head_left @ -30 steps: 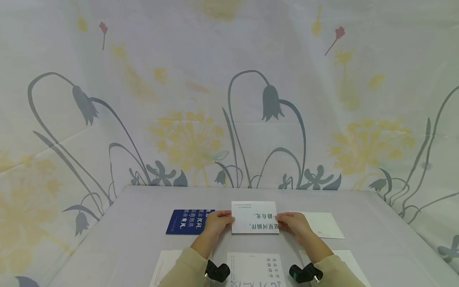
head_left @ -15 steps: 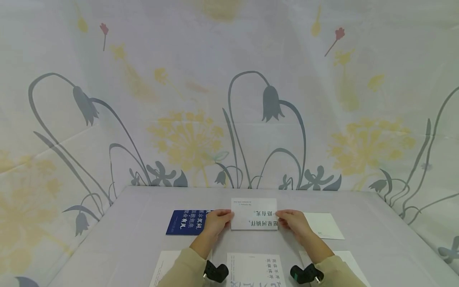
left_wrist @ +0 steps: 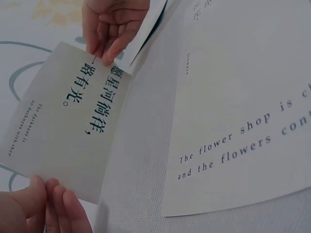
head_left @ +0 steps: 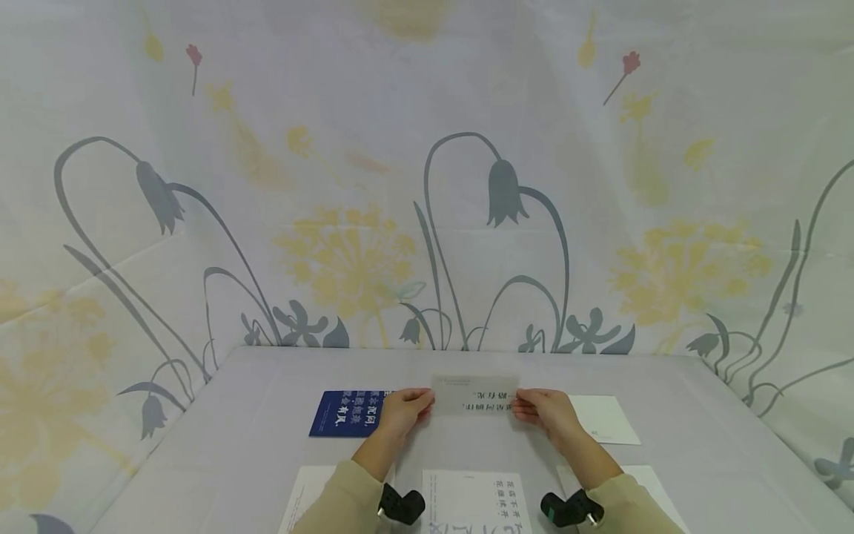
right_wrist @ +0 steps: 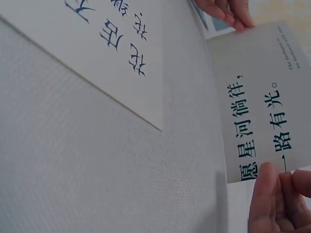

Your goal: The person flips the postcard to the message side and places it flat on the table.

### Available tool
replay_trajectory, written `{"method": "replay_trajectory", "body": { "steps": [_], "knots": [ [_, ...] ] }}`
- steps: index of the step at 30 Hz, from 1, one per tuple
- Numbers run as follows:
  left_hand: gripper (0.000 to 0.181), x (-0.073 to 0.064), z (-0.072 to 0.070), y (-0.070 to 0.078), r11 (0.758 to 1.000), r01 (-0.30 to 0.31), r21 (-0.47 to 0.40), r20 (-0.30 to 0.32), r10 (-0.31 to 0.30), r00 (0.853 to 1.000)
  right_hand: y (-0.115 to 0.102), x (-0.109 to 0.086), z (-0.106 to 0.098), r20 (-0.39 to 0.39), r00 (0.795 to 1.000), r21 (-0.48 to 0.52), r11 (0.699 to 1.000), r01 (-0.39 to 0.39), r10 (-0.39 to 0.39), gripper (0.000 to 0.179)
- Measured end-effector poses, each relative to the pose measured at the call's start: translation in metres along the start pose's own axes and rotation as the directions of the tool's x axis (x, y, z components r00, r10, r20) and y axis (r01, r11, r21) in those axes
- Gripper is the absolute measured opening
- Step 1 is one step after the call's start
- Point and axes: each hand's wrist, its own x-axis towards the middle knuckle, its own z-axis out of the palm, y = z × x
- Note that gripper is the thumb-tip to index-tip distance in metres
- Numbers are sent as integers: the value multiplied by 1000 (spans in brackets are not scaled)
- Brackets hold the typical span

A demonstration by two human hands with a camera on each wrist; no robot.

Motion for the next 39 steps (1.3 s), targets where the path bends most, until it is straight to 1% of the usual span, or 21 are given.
{"method": "replay_trajectory", "body": {
  "steps": [6,10,15,23,32,39],
  "knots": [
    [23,0,-2,1,998,-11,-55,30,12,999,0,-1,-1,2,1000,21,1000,9,-9,30],
    [24,0,-4,1,995,-5,-98,57,10,998,-1,-1,-1,1,1000,33,999,22,-22,30],
    [24,2,-4,0,989,33,-141,67,-24,997,0,-1,-1,3,999,40,998,40,-41,27],
    [27,2,-6,0,975,96,-202,81,-81,993,0,-4,-2,3,999,44,998,35,-36,27],
    [28,1,-5,1,968,124,-218,74,-110,991,1,-5,-2,-7,999,30,999,42,-42,29],
    [28,3,-4,-1,979,131,-157,56,-124,991,2,-6,-2,-20,999,-31,998,49,-50,29]
  ]
}}
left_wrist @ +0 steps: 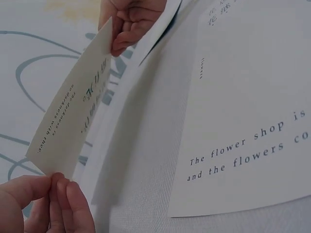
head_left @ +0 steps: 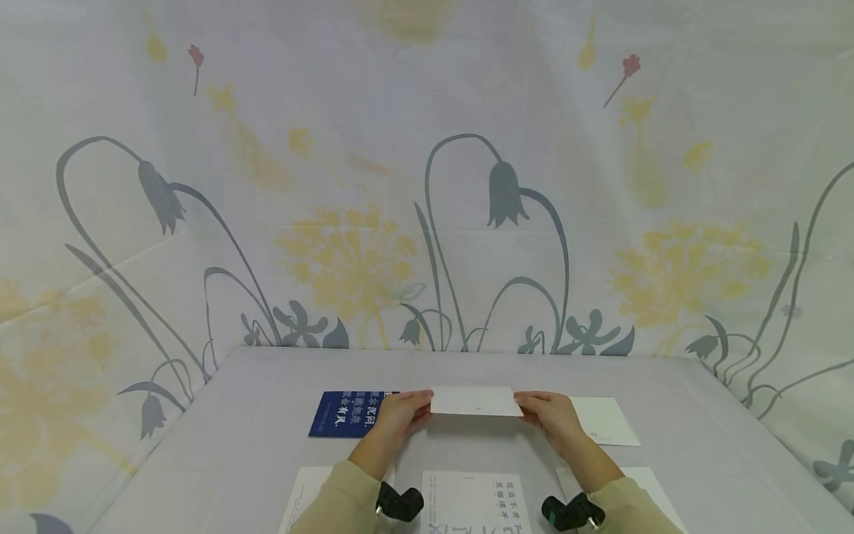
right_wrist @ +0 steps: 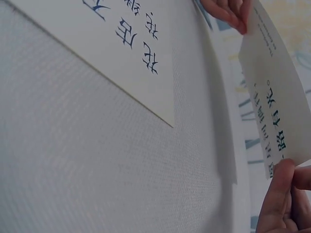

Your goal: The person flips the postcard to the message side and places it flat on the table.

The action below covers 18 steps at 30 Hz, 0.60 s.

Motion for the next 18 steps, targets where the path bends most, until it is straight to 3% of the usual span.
{"method": "replay_trajectory", "body": {
  "steps": [18],
  "knots": [
    [26,-3,0,2,998,-3,66,-21,4,1000,4,3,0,-6,1000,-23,1000,-8,8,29]
  ]
}}
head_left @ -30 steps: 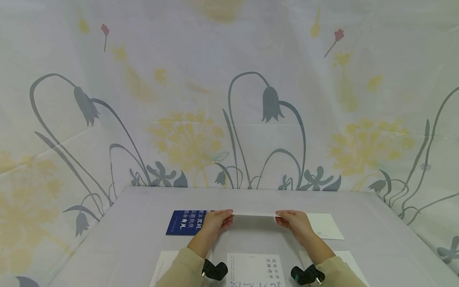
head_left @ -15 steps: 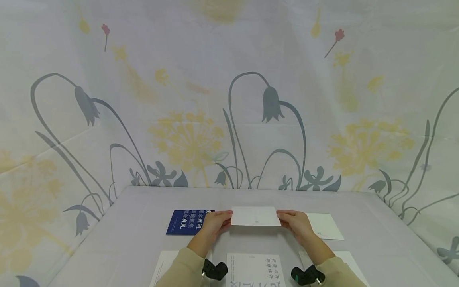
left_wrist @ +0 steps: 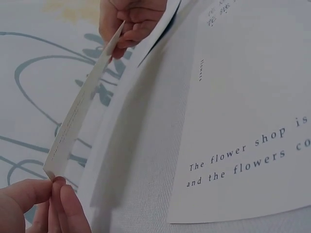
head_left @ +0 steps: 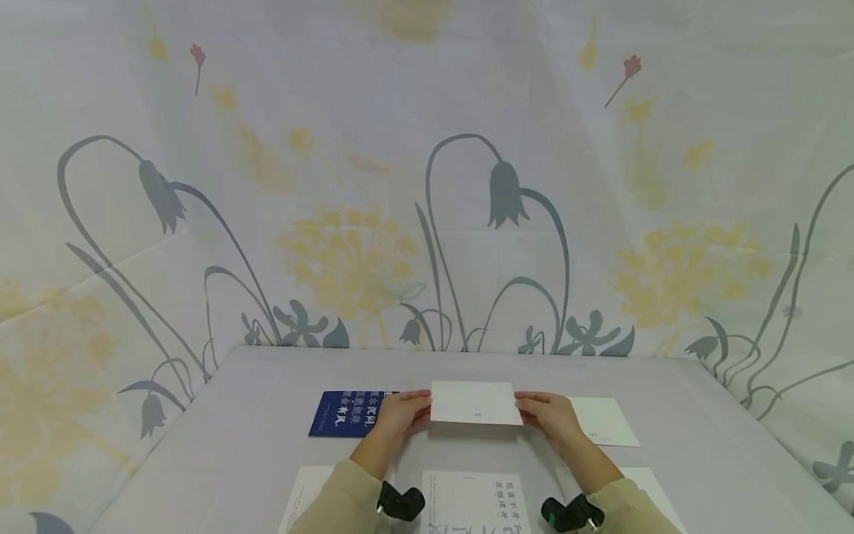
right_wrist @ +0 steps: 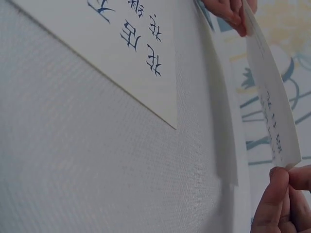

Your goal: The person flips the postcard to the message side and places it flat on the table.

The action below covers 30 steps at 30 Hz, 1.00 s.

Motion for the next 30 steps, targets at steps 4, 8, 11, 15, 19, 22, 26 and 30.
{"method": "replay_trajectory", "body": {
  "steps": [4,8,11,15,19,22,26,30],
  "knots": [
    [26,0,1,0,1000,-9,14,-15,10,1000,0,-1,0,-4,1000,-22,1000,-5,5,30],
    [24,-1,2,0,998,-9,58,-35,12,999,-2,-2,1,-8,1000,-50,999,-4,4,31],
    [23,-1,2,0,996,-14,93,-50,19,999,-2,-2,1,-13,1000,-61,998,-1,0,31],
    [22,-1,3,-1,992,-11,127,-61,19,998,-2,-2,2,-11,1000,-71,998,-2,1,30],
    [22,0,2,-2,989,-10,149,-52,18,998,-1,-2,2,-9,1000,-86,996,-6,5,30],
    [22,1,2,-3,987,-23,161,-42,30,999,1,-3,2,-10,1000,-103,995,-2,1,30],
    [22,0,1,-4,982,-32,184,-45,41,998,2,-3,4,-12,1000,-140,990,9,-11,31],
    [22,1,1,-7,980,-34,198,-46,44,998,4,-4,6,-24,1000,-167,986,6,-10,31]
  ]
}}
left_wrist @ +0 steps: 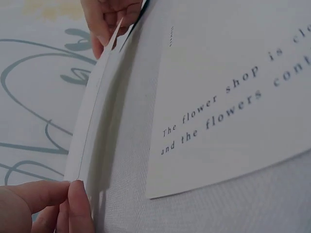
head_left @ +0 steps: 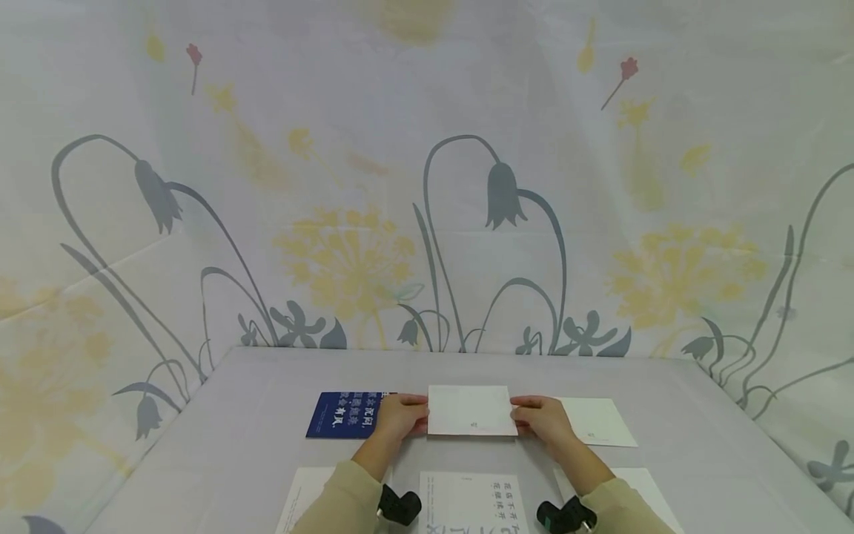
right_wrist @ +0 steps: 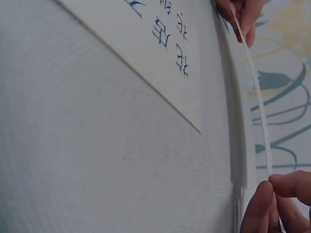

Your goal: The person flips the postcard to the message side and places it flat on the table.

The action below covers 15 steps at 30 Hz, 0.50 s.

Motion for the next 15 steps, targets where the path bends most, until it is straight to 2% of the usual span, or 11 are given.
{"method": "replay_trajectory", "body": {
  "steps": [9,15],
  "knots": [
    [18,3,3,-4,999,-18,51,-16,19,1000,4,-1,3,-12,1000,-28,999,-19,18,27],
    [13,5,4,-4,995,4,103,-31,-1,1000,4,-2,4,-8,1000,-76,997,-15,15,24]
  ]
}}
